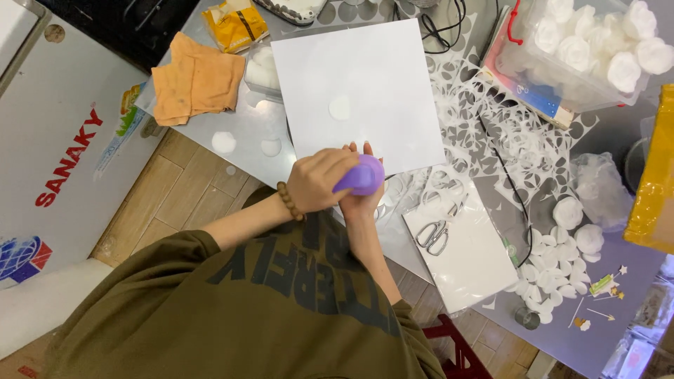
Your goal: Using a paper punch to create circular shapes from white paper and trimming excess paper with scissors.
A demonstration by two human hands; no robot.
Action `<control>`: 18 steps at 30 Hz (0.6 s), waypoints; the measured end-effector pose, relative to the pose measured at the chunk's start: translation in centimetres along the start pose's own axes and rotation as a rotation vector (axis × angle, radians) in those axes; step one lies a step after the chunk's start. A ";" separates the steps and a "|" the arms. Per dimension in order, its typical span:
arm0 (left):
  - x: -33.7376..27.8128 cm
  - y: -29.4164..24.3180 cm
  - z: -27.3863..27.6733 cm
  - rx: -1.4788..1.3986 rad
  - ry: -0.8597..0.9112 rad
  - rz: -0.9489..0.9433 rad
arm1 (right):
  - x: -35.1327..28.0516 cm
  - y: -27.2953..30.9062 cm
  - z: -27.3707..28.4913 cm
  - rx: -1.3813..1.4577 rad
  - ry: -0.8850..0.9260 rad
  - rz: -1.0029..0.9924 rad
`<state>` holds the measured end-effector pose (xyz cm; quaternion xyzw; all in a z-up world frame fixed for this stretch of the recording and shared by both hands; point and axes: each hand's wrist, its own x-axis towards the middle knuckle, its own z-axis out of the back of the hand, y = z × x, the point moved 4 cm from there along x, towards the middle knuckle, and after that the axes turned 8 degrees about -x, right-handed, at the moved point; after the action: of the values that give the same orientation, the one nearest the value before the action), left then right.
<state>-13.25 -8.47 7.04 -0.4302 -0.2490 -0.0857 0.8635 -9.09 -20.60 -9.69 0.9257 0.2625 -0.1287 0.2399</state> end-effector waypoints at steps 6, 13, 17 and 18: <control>0.0 2.1 -1.2 -0.129 -0.017 0.181 | -0.9 0.6 -0.5 0.009 -0.087 -0.019; -1.5 11.0 -3.4 -1.179 -0.068 1.144 | -2.2 2.1 -4.3 -0.003 -0.112 -0.076; -0.6 10.7 -3.6 -1.526 -0.069 1.177 | -1.7 1.8 -3.2 0.076 -0.158 -0.088; -0.1 10.3 -3.4 -1.511 -0.081 1.157 | -1.7 1.8 -2.8 0.101 -0.165 -0.089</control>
<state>-8.42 -4.81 -1.90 -0.9337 0.0941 0.2314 0.2564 -9.23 -21.20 -6.00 0.9103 0.2758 -0.2281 0.2081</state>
